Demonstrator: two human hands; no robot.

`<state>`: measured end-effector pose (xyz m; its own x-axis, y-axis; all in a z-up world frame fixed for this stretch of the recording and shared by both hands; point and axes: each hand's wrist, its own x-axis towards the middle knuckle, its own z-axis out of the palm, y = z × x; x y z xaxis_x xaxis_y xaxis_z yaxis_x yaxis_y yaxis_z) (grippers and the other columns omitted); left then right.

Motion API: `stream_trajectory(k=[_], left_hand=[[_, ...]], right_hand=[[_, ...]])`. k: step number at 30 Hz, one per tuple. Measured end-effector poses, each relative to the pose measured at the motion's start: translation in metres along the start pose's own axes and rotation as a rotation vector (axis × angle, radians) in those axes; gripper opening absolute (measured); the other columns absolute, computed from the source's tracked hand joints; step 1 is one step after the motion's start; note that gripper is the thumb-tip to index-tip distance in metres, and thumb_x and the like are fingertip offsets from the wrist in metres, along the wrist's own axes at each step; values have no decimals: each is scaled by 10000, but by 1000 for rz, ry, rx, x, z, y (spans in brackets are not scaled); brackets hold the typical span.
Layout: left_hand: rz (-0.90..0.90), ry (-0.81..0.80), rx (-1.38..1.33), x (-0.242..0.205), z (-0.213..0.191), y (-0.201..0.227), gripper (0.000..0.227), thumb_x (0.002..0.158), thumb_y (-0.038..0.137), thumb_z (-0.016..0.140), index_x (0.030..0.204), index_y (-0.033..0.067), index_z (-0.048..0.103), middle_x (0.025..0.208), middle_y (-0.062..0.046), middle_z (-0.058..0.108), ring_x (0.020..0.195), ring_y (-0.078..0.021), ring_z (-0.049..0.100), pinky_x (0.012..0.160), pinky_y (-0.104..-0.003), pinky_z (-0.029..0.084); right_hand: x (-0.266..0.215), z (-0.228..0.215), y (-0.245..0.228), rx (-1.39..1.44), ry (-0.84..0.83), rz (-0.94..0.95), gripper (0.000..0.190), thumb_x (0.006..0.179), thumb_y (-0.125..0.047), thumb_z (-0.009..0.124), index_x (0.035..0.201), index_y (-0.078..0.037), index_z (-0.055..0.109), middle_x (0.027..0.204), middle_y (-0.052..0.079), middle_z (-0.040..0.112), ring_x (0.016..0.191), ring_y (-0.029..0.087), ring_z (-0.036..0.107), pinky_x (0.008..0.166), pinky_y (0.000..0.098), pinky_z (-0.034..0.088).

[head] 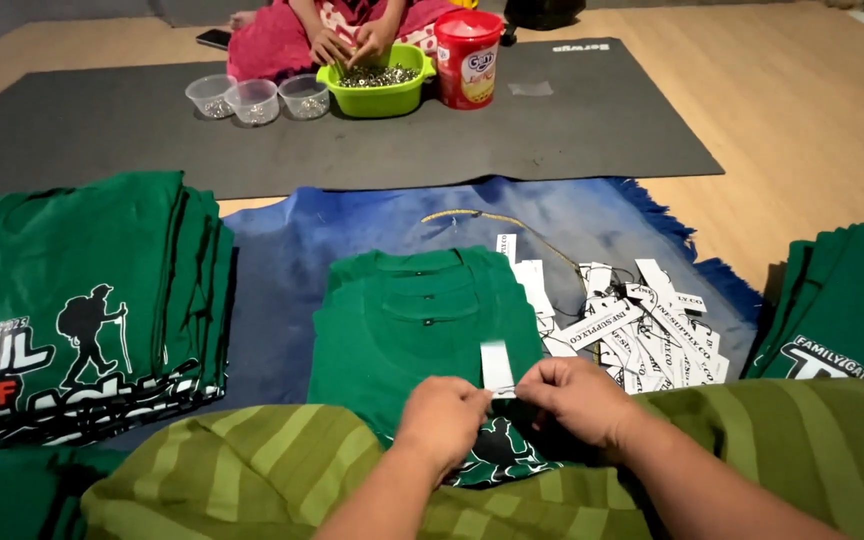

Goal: Attaching paper brand tags to the neck area of green t-shirts manually.

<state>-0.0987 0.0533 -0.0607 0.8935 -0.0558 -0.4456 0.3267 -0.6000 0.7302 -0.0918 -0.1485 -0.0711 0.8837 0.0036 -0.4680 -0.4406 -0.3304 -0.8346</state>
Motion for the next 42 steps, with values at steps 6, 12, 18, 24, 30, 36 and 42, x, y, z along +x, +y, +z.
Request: stream_trajectory(k=[6,12,18,24,30,36,42], left_hand=[[133,-69,-9,-7,5,-3,207,890,254,659,831,91,773,758,-36,732,652,-182,620,662,-297,548],[198,-216,44,-9,9,-5,201,927,258,650,914,127,802,806,-6,739,704,-152,636,691,-276,547],[204,-265,38,-11,8,-3,208,864,247,637,823,128,803,730,-39,716,678,-183,626,685,-279,547],[160,9,-242,5,8,-4,250,834,254,648,782,54,788,750,-37,717,708,-171,600,685,-271,511],[-11,-34,-651,1,2,7,174,935,93,642,889,-35,751,722,-98,697,626,-156,601,632,-258,527],[-30,72,-699,0,-3,11,198,967,118,637,870,-28,729,736,-92,672,654,-170,592,646,-273,516],[-91,100,-493,-8,-8,13,210,969,174,653,881,18,761,757,-51,687,620,-142,572,619,-273,504]], right_hand=[[-11,4,-7,148,-1,25,52,897,19,741,881,68,745,724,155,696,612,229,640,568,313,510],[-4,0,5,342,-125,8,153,826,155,673,975,119,683,709,200,677,589,253,626,530,298,462],[-7,4,5,264,-227,33,377,880,63,670,1252,18,711,840,121,657,731,197,598,670,295,491],[-9,10,3,-208,-170,0,95,894,-91,772,880,-20,834,751,22,741,650,110,606,645,236,510],[-3,7,-2,-353,106,-44,119,823,-90,781,928,-122,827,786,9,754,691,117,660,674,253,546],[-1,1,-6,-340,316,2,443,859,-116,663,1295,-196,664,884,39,670,776,188,664,726,323,546],[0,-5,-13,470,216,148,164,1018,-34,504,980,17,655,889,177,668,803,276,658,722,397,514]])
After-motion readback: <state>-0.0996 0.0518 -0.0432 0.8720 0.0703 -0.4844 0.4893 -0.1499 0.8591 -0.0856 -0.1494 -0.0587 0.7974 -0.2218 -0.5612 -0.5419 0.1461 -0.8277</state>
